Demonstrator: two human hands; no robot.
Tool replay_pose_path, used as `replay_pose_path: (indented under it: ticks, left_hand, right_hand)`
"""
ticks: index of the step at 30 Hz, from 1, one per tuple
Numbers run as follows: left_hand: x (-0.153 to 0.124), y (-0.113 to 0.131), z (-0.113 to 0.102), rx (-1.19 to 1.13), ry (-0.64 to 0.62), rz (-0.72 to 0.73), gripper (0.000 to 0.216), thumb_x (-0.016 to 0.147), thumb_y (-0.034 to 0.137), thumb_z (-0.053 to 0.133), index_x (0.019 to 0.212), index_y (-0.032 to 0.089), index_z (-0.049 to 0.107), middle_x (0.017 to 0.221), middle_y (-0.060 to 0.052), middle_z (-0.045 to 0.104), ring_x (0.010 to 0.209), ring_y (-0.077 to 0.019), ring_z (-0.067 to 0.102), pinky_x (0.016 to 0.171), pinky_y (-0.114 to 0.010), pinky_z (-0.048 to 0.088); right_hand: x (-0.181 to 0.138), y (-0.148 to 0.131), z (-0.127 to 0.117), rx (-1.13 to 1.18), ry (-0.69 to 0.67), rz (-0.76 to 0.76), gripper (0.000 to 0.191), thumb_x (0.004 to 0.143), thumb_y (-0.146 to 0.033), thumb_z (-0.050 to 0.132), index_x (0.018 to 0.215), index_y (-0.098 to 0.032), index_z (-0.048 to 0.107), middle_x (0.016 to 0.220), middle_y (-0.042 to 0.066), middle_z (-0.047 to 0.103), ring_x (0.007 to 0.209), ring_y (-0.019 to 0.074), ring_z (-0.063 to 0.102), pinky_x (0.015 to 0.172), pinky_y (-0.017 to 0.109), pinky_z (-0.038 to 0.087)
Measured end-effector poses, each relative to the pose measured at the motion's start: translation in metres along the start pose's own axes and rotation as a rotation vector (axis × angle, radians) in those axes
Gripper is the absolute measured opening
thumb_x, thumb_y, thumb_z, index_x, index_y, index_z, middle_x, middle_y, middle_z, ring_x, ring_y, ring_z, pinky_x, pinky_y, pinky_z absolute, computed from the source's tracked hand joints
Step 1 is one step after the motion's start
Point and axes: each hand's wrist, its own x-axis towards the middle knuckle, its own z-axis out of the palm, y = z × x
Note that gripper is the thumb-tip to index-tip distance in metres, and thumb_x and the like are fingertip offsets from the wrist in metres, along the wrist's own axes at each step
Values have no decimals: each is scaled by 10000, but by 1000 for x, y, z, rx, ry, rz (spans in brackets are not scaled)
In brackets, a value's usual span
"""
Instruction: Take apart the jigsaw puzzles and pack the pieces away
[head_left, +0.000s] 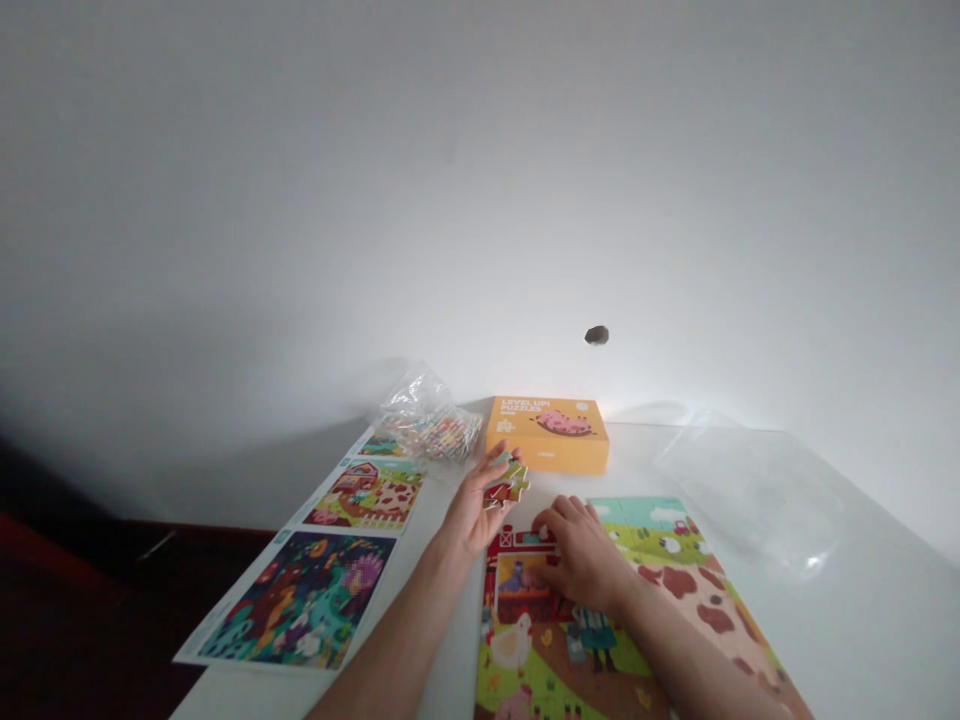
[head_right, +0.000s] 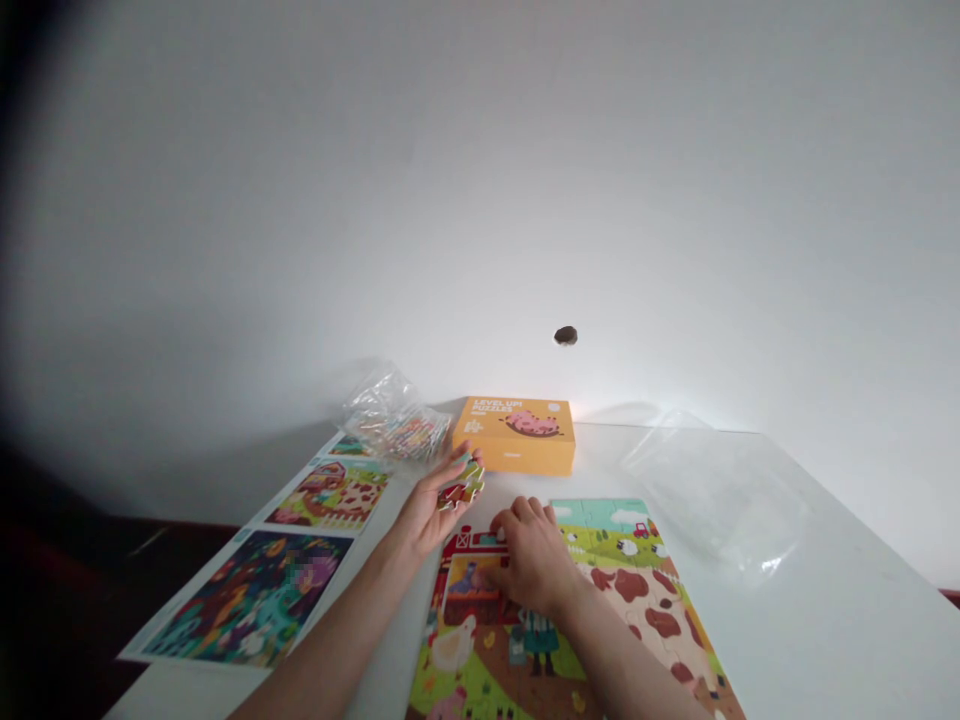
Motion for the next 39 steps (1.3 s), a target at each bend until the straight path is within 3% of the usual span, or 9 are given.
replay_pose_path:
  ticks: [4, 10, 15, 18, 22, 27, 31, 35, 39]
  left_hand:
    - [3, -1, -4, 29, -6, 43, 498, 691, -6, 618, 1150, 177, 556, 969, -71, 664, 879, -209, 684, 730, -342, 566]
    - [3, -4, -6, 311, 55, 93, 401, 658, 155, 724, 1044, 157, 615, 763, -19, 622, 599, -126, 615, 495, -219, 468]
    - [-16, -5, 3, 563, -384, -52, 514, 637, 276, 809, 1109, 147, 649, 866, -62, 656, 765, -163, 618, 638, -228, 457]
    - [-22, -5, 7, 680, -509, -62, 573, 572, 238, 847, 1109, 165, 661, 999, -76, 657, 890, -201, 604, 744, -259, 456]
    - [-22, -7, 9, 747, -520, -25, 612, 538, 118, 829, 1121, 180, 655, 1051, -72, 656, 921, -211, 596, 790, -286, 459]
    - [-22, -11, 8, 749, -504, -58, 495, 605, 67, 730, 1091, 148, 678, 906, -70, 696, 778, -177, 621, 700, -263, 471]
    - [-16, -4, 6, 632, -270, -25, 450, 634, 101, 701, 1082, 129, 672, 812, -84, 709, 598, -144, 617, 537, -231, 453]
    - [-5, 6, 2, 339, -22, 142, 365, 630, 114, 703, 994, 112, 673, 838, -102, 717, 726, -197, 672, 613, -272, 517]
    - [-1, 10, -4, 171, -61, 164, 366, 646, 94, 689, 1010, 126, 664, 871, -87, 718, 817, -208, 677, 746, -340, 553]
  right_hand:
    - [-1, -3, -2, 102, 52, 11, 309, 686, -325, 714, 934, -218, 564, 974, 39, 566, 922, 221, 495, 803, 322, 353]
    - [-5, -7, -2, 445, 69, -68, 120, 813, -217, 579, 910, -222, 508, 750, -12, 596, 664, 151, 519, 608, 245, 366]
    - [-2, -4, 2, 573, 207, -90, 60, 832, -199, 528, 885, -210, 554, 803, 10, 633, 709, 154, 567, 657, 247, 424]
    - [-2, -4, 2, 590, 240, -88, 100, 870, -186, 468, 893, -213, 562, 797, 8, 633, 703, 152, 580, 656, 246, 431]
    - [-1, -1, 0, 603, 355, -39, 197, 957, -263, 388, 945, -214, 579, 875, 32, 652, 775, 164, 606, 710, 263, 448]
    - [-1, 1, 0, 573, 425, -32, 206, 965, -292, 385, 1037, -219, 564, 967, 60, 635, 864, 179, 600, 761, 286, 466]
    - [-2, -2, -2, 448, 503, 28, 302, 894, -371, 521, 1141, -201, 492, 1041, 97, 578, 854, 199, 568, 720, 314, 483]
    - [-4, -3, -2, 260, 228, -115, 502, 805, -424, 630, 1242, -212, 503, 1254, 137, 536, 1121, 286, 506, 935, 440, 424]
    - [-5, -8, -1, 152, -83, -267, 869, 692, -555, 706, 1432, -252, 364, 1430, 132, 436, 1340, 398, 291, 1069, 578, 215]
